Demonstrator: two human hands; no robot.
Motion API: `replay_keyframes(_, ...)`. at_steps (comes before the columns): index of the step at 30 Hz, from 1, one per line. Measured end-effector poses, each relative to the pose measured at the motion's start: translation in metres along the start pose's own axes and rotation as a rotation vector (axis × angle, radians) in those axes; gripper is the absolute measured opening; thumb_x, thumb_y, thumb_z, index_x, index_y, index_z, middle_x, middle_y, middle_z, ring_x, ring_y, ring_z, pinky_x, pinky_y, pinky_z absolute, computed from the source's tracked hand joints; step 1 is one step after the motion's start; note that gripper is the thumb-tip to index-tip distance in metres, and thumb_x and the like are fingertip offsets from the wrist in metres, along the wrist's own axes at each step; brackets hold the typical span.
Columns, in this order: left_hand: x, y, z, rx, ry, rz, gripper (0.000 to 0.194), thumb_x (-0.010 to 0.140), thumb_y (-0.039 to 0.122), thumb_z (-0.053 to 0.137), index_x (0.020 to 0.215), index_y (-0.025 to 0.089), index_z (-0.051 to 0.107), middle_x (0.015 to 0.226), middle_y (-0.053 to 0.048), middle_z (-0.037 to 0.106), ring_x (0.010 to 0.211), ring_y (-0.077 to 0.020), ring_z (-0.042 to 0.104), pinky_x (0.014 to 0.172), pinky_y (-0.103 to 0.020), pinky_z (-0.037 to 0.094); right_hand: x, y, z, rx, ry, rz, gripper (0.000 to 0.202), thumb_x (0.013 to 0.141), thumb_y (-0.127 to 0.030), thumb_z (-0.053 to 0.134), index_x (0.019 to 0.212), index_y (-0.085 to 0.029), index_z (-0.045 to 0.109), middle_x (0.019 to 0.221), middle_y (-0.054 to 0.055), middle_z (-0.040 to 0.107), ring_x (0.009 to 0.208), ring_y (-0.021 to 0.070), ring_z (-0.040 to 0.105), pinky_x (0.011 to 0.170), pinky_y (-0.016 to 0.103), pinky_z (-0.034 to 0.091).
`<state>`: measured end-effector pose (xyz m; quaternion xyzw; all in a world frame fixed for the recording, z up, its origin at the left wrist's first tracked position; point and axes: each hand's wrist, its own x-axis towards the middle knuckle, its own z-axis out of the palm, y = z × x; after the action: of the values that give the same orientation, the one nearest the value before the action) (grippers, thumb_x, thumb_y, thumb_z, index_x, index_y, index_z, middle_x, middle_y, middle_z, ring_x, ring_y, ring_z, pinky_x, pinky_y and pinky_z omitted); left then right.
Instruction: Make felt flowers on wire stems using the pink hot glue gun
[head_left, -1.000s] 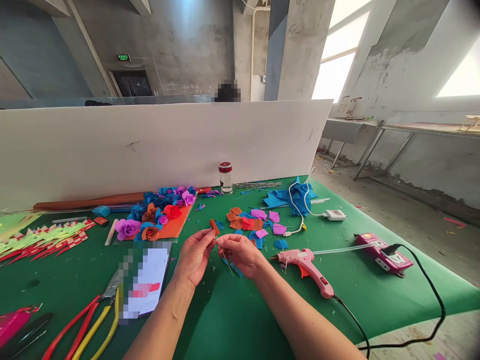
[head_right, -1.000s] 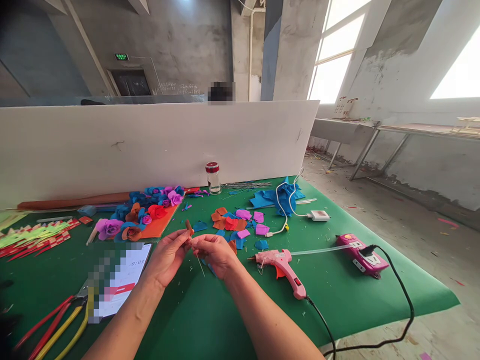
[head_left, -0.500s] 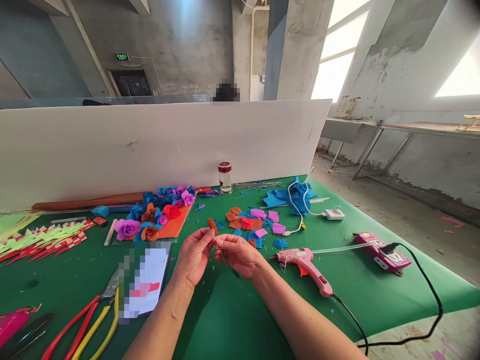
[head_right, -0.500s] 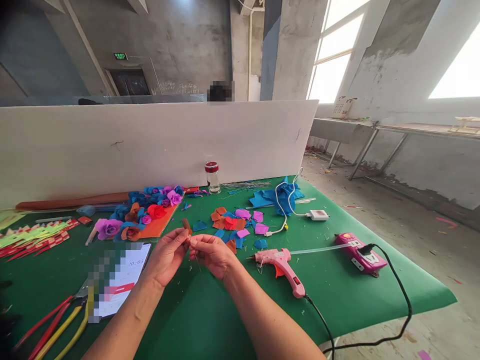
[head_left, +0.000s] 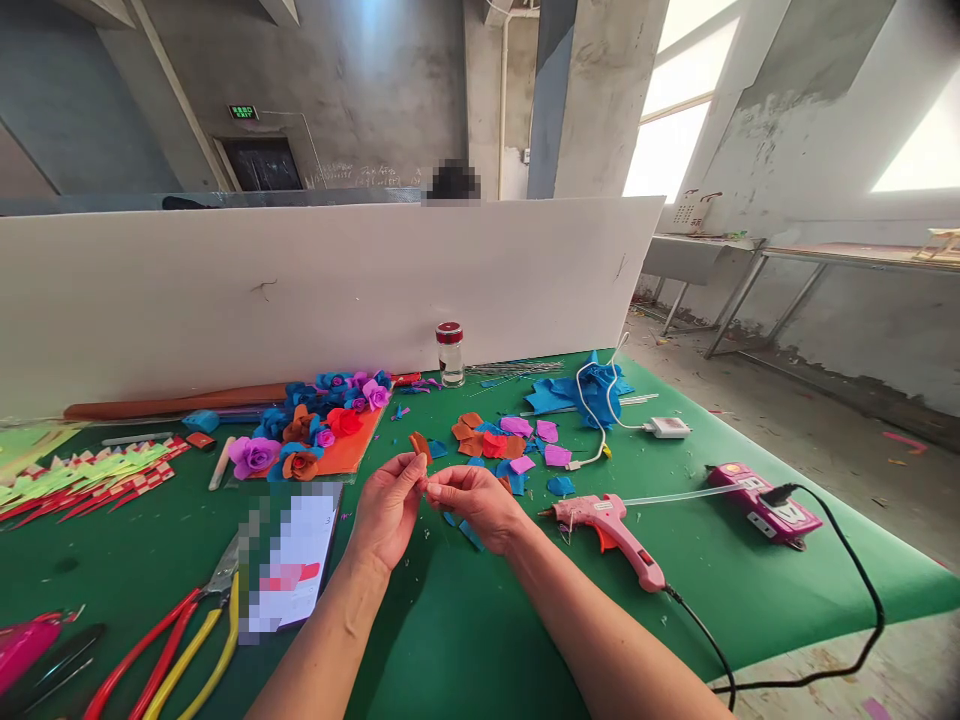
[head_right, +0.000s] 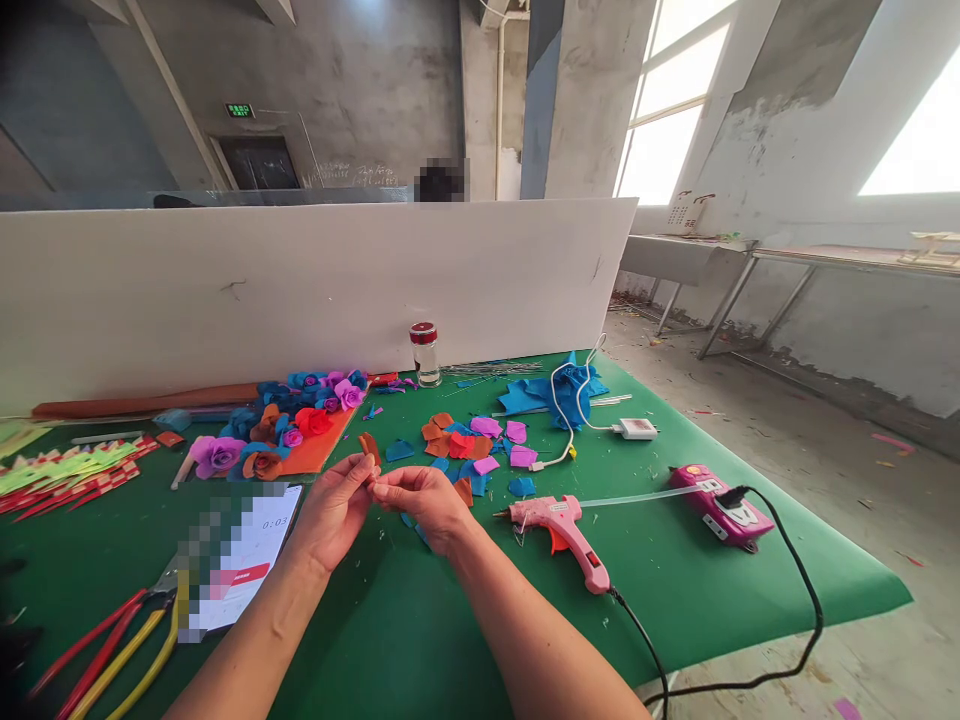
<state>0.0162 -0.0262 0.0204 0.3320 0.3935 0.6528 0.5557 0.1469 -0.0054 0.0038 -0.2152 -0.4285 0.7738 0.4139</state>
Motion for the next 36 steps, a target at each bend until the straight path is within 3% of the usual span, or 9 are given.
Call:
replay_keyframes(5,0.001,0.004,0.001,0.004,0.023,0.003,0.037,0.061,0.044,0.081,0.073,0.012,0.069,0.063,0.001,0.055,0.06,-0.008,0.046,0.056,-0.019,0.04,0.002,0.003,-0.002,0.051,-0.013,-0.004,0.028,0.06,-0.037,0.084,0.071,-0.015,0.071,0.065,-0.002,0.063,0.062,0.0074,0.052,0.067,0.023,0.039)
replay_keyframes(17,-0.002,0.002,0.001,0.035,-0.006,-0.038,0.026,0.062,0.033,0.082,0.063,0.012,0.065,0.061,0.002,0.055,0.056,-0.0078,0.048,0.05,-0.02,0.041,0.004,0.01,-0.004,0.171,-0.057,0.057,0.028,0.059,-0.033,0.086,0.071,-0.013,0.07,0.065,-0.001,0.062,0.059,0.0074,0.053,0.068,0.024,0.04)
replay_keyframes(23,-0.002,0.003,0.003,0.02,-0.004,-0.066,0.027,0.06,0.032,0.083,0.074,0.012,0.072,0.06,0.002,0.054,0.055,-0.0076,0.048,0.048,-0.019,0.041,0.005,0.013,-0.005,0.207,-0.068,0.074,0.028,0.059,-0.032,0.086,0.072,-0.013,0.07,0.065,-0.001,0.062,0.059,0.0069,0.053,0.068,0.024,0.041)
replay_keyframes(36,0.0,-0.001,-0.001,-0.065,0.06,-0.115,0.033,0.05,0.028,0.088,0.075,0.011,0.074,0.061,0.0,0.057,0.056,-0.0071,0.049,0.05,-0.018,0.042,0.005,0.016,-0.004,0.252,-0.064,0.137,0.032,0.057,-0.032,0.088,0.076,-0.012,0.07,0.065,-0.001,0.064,0.059,0.0066,0.057,0.07,0.024,0.044)
